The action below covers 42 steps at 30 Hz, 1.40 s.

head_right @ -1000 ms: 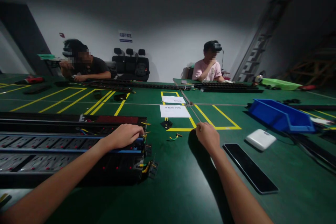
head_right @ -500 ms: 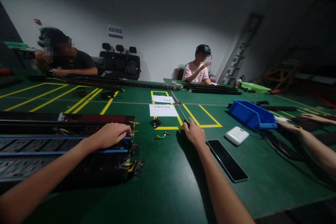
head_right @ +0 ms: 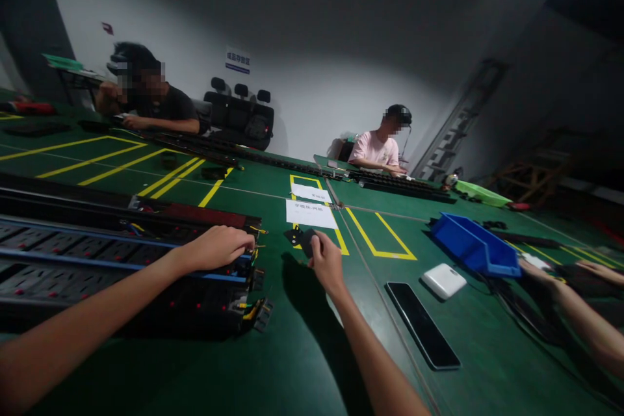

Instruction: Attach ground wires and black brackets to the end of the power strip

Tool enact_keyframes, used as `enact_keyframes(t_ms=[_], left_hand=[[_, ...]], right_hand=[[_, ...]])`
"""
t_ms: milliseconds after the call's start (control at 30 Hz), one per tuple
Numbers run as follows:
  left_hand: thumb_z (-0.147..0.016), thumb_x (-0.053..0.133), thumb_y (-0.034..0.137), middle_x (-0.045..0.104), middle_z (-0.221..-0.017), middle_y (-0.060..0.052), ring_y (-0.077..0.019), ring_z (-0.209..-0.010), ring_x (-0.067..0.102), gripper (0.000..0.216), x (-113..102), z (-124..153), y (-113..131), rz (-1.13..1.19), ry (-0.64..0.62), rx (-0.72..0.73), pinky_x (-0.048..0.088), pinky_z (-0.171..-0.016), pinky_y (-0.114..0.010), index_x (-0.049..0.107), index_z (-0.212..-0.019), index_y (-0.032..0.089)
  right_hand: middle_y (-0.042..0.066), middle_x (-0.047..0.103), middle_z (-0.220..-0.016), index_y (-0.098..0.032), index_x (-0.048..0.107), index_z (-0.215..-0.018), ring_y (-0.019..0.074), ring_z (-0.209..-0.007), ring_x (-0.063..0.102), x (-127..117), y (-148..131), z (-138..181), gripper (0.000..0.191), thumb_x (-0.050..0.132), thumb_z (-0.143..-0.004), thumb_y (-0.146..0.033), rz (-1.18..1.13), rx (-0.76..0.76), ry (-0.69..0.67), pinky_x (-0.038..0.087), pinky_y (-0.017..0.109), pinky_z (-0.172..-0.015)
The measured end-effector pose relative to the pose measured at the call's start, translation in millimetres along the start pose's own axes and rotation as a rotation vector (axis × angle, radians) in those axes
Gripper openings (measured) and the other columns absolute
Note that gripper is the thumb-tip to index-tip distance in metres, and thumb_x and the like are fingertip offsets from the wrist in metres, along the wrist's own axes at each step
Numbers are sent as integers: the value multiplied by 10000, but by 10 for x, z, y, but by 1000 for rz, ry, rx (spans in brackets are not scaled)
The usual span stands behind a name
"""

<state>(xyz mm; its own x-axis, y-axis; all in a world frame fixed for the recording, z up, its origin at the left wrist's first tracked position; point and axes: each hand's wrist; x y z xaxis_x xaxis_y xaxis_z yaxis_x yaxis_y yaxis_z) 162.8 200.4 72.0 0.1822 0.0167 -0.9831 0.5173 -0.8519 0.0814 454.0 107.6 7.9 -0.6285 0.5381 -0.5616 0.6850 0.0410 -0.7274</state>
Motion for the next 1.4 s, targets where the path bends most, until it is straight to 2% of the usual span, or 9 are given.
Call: enact_keyframes(t_ms=[100, 233, 400, 667, 900, 1033, 1200, 1300, 1400], left_hand=[[-968, 538, 175, 786, -1043, -79, -290, -922, 755, 237, 17, -2, 0, 7, 10, 10, 550, -791, -375, 747, -1051, 252], [-968, 544, 168, 788, -1072, -81, -300, -938, 758, 256, 45, -8, -2, 18, 21, 20, 557, -787, -382, 755, -1080, 261], [-959, 559, 161, 786, -1050, -87, -289, -909, 757, 241, 83, -15, -15, 19, 39, 22, 558, -796, -378, 755, -1066, 252], [-961, 555, 153, 772, -1084, -91, -280, -908, 750, 241, 57, -8, -1, -14, 24, 37, 549, -782, -365, 757, -1057, 244], [-947, 549, 134, 751, -1085, -79, -255, -878, 733, 233, 45, -1, 1, 5, 38, 32, 533, -773, -349, 733, -1048, 235], [-941, 538, 107, 741, -1100, -70, -244, -895, 727, 234, 8, 6, 10, 29, 50, 38, 517, -769, -333, 723, -1027, 222], [-923, 569, 85, 757, -1045, -42, -241, -965, 722, 217, -24, 5, 0, 68, 40, 74, 493, -767, -307, 719, -995, 224], [-912, 577, 74, 766, -1006, -35, -239, -966, 723, 217, -32, 4, -8, 83, 35, 86, 482, -764, -301, 719, -983, 222], [-906, 580, 71, 772, -982, -34, -238, -947, 729, 220, -35, 4, -16, 93, 38, 85, 473, -755, -298, 721, -980, 223]], right_hand=[[59, 730, -778, -157, 663, -1274, 217, -494, 693, 279, -173, 136, 539, 437, -1008, -567, -143, -12, -130, 518, 318, -475], [17, 689, -665, -169, 653, -1335, 226, -546, 699, 489, -282, 228, 503, 491, -1001, -508, -176, -38, -228, 547, 332, -559], [47, 730, -814, -177, 626, -1369, 221, -655, 703, 605, -309, 253, 490, 520, -993, -474, -286, -36, -264, 556, 341, -636], [50, 718, -839, -131, 627, -1395, 209, -726, 658, 637, -336, 287, 488, 526, -1004, -405, -288, -100, -329, 522, 334, -684], [89, 777, -1076, -175, 611, -1421, 228, -937, 724, 647, -334, 311, 494, 576, -954, -335, -332, -132, -370, 569, 375, -864], [83, 779, -1052, -197, 673, -1340, 241, -924, 729, 665, -304, 303, 428, 574, -957, -358, -328, -101, -325, 587, 369, -822], [75, 757, -897, -153, 671, -1328, 212, -727, 693, 659, -304, 302, 432, 542, -979, -373, -371, -46, -311, 572, 341, -685], [75, 765, -914, -158, 672, -1318, 205, -740, 695, 646, -333, 317, 415, 562, -982, -375, -416, -50, -343, 578, 345, -709], [92, 787, -1019, -175, 662, -1337, 228, -862, 729, 634, -359, 332, 413, 580, -985, -375, -449, -72, -385, 596, 375, -790]])
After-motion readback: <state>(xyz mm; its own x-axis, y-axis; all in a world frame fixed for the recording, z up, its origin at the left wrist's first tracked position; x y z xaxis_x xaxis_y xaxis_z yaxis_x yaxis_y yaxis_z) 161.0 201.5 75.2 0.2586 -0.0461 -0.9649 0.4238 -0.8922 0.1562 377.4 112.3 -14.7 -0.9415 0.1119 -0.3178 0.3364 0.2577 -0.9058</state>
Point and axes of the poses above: each hand's wrist, its own z-axis away from the middle knuckle, its own x-axis out of the palm, y = z × x
